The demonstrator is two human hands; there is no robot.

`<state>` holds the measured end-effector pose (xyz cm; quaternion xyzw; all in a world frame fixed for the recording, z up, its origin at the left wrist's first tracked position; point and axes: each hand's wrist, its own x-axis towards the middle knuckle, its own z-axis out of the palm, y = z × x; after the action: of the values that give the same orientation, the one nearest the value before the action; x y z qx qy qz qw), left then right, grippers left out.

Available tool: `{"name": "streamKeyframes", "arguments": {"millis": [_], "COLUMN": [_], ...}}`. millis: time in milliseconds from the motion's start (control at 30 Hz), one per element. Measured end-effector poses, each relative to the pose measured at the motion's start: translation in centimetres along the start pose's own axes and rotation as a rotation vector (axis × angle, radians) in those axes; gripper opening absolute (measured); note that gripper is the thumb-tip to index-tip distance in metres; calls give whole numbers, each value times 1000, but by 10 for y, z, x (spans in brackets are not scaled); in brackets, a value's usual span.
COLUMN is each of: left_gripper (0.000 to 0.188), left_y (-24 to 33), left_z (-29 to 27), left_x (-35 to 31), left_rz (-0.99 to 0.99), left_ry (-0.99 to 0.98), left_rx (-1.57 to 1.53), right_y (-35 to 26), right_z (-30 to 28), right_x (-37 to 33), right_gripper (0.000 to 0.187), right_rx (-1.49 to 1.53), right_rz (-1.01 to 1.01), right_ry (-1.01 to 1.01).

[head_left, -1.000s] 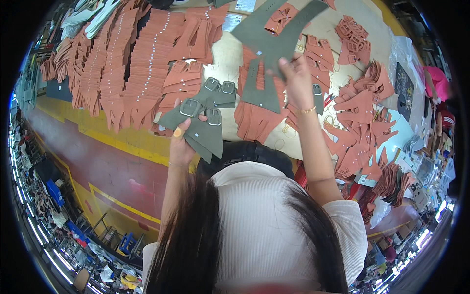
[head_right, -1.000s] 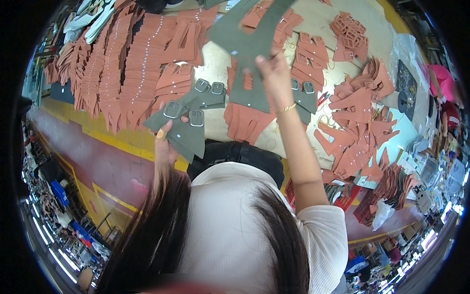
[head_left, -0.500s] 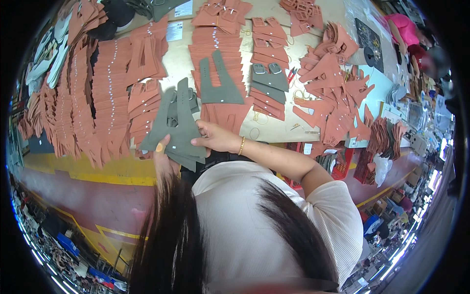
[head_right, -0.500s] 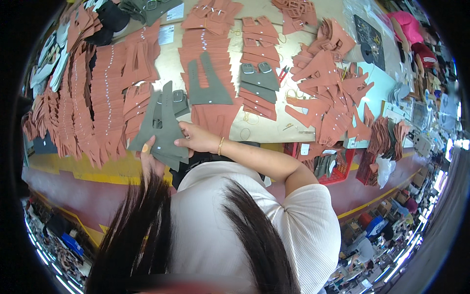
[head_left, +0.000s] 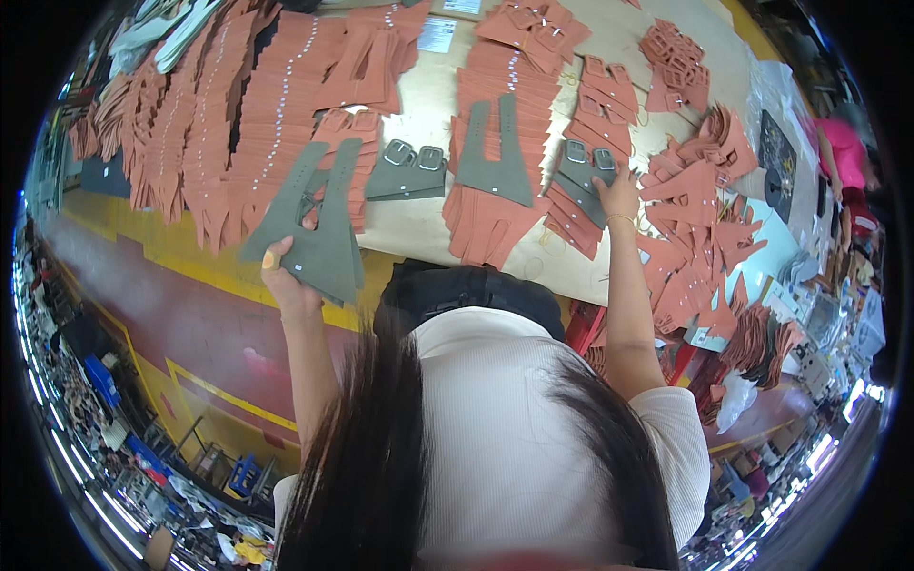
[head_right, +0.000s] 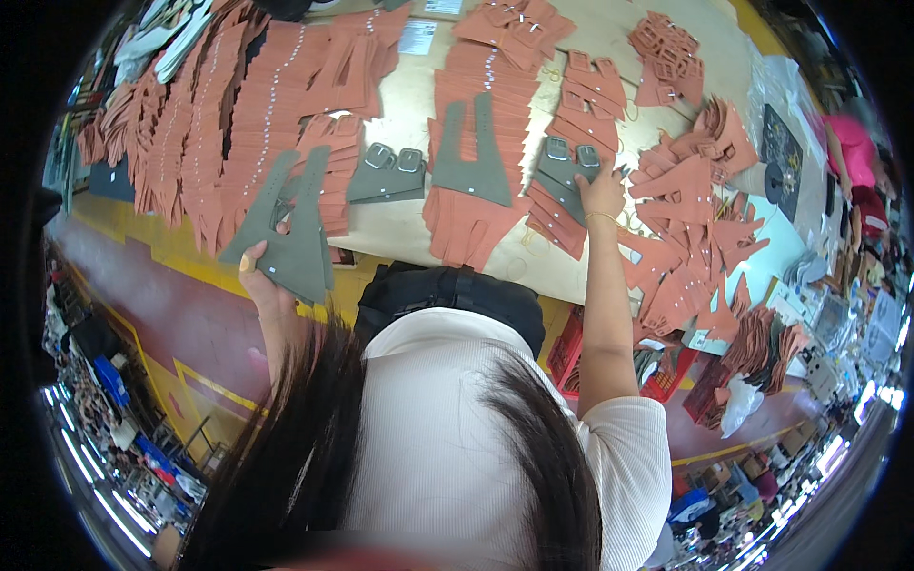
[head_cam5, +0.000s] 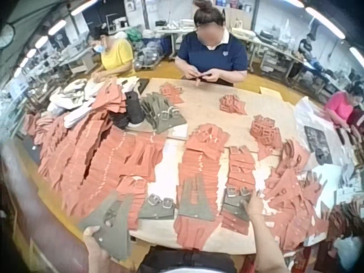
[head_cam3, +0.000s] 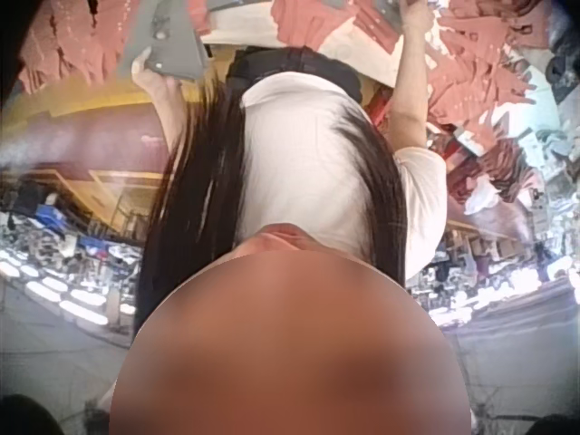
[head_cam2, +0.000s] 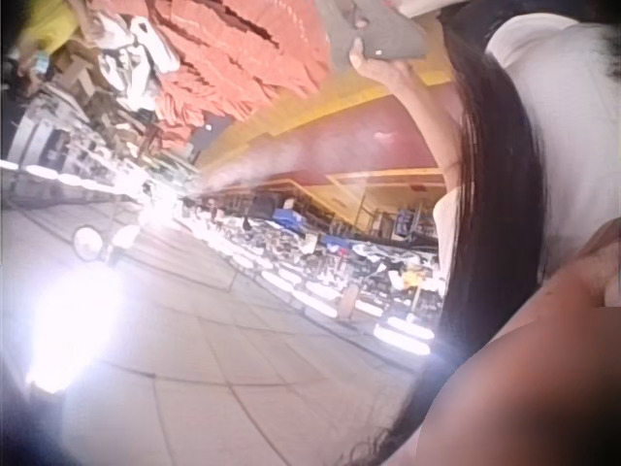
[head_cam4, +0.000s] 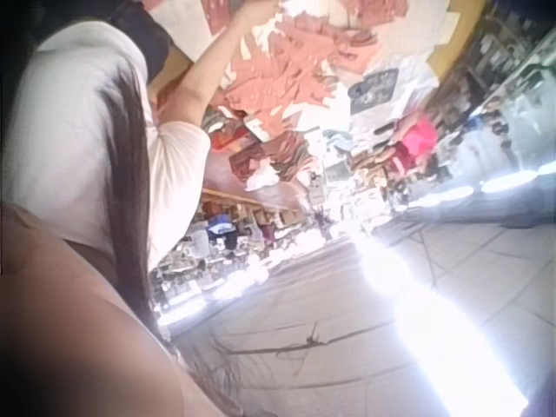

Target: The person assembles belt buckles onto green leather belt straps by hand, then stacks the finished belts. She writes on a small white card with a pencil and attaches it to the stack.

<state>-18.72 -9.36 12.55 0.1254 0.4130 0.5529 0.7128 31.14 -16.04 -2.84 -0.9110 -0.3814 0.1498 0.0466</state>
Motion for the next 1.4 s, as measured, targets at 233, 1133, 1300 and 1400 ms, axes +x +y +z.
{"name": "streamKeyframes", "arguments": {"millis": [233,1133,1300,1400], "left_gripper": [50,65,57,51], "left_y": [-18,-39,-16,-7], "left_z": [-16,-46,-63,-70], "left_x": [-15,-34,-39,-44], "left_rz": [-25,-125,-60,-51], "left_ry": [124,-1,91,160], "left_rx": [-46,-31,-114,-88], "right_y": [-5,-243,-234,-244], "right_z": [8,18,78,117], "right_x": [5,-218,-183,-160], "right_gripper": [70,25,23,28], "right_rx": [-94,962,46,-295], "right_rz": [75,-306,-1067,-1201], "right_ry": [83,-1455,-369,-117]}}
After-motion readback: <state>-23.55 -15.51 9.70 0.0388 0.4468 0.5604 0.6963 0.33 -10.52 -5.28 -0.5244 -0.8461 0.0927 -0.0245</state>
